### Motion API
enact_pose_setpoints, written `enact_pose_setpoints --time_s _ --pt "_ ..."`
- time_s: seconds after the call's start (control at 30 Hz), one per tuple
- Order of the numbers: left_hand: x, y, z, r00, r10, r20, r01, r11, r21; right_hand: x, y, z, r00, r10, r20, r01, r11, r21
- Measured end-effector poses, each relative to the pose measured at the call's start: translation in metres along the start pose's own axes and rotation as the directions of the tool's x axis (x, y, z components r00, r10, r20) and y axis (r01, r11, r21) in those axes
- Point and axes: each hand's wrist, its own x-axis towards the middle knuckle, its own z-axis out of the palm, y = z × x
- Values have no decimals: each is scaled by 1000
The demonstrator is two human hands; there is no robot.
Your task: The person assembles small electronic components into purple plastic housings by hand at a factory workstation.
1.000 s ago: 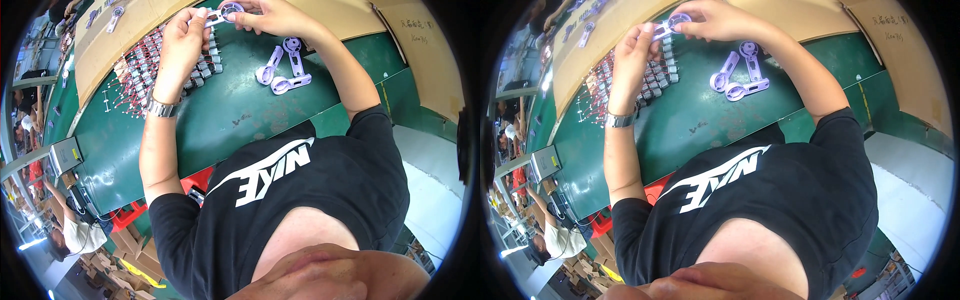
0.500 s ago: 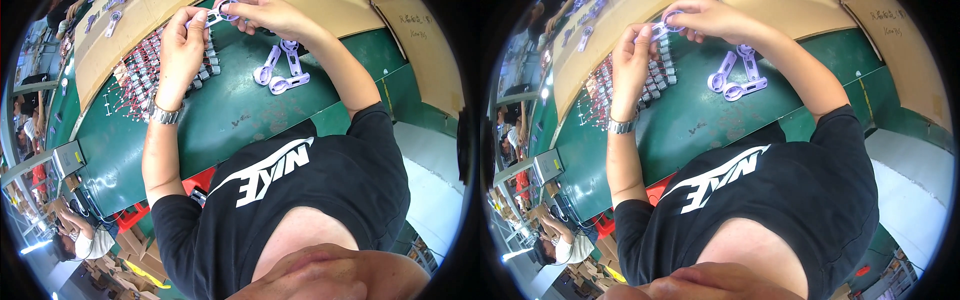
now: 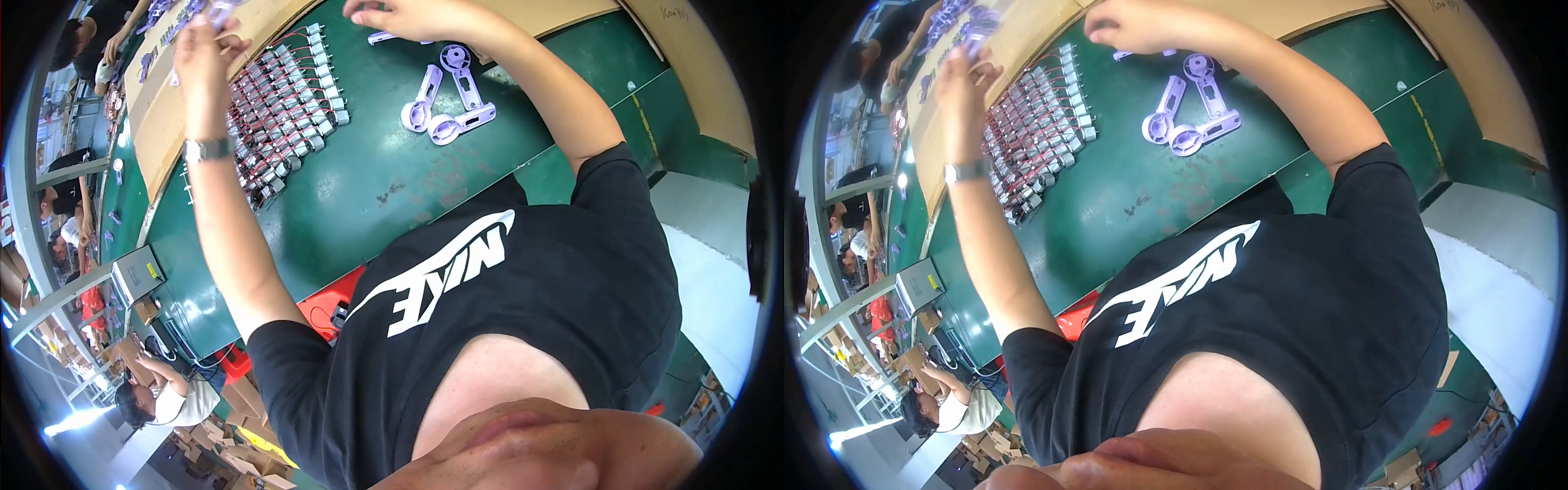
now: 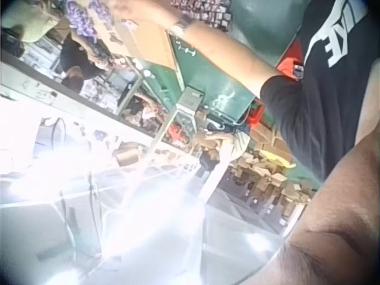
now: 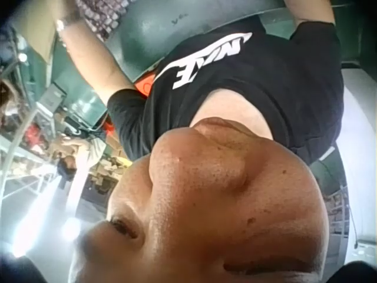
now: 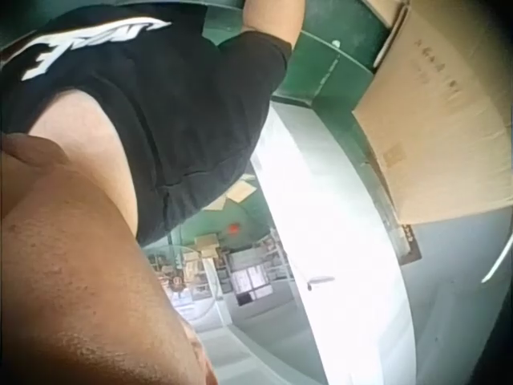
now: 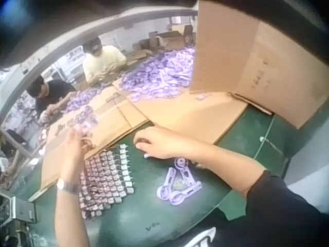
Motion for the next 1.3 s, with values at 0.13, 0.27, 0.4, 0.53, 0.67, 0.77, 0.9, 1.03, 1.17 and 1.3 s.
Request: enact_pose_setpoints --time_s 0.13,0.27,0.4,0.53,0.67,0.77,0.9,1.03,1.17,1.3 --pt "44 -12 -52 972 -187 -144 225 916 332 -34 -31 0 933 -358 37 261 601 -755" --pt "48 -9 -35 986 -38 -161 153 576 803 -11 38 44 974 -226 9 184 767 -615" --pt "-5 1 33 946 -111 304 -44 887 460 4 49 39 990 -12 -144 6 999 -44" --pt "-59 7 56 835 -218 505 218 974 60 14 15 34 969 246 23 -159 551 819" --pt "-64 1 60 839 -60 541 207 955 -214 10 -14 31 938 188 290 -310 88 947" --pt "-62 -5 44 897 -36 441 207 914 -348 13 -33 36 933 290 211 -269 175 947" --pt "-48 -20 9 965 -86 249 198 860 -470 15 -13 79 991 96 -96 -48 910 411" --pt "-41 -26 -10 976 -144 165 211 822 -528 -10 -32 92 999 -17 32 6 955 298" --pt "-35 -29 -33 978 -40 204 136 865 -483 -38 -49 94 979 -163 121 182 968 -172" --pt "-43 -42 -34 989 -82 124 136 830 -541 -43 -56 106 978 -170 122 194 953 -232"
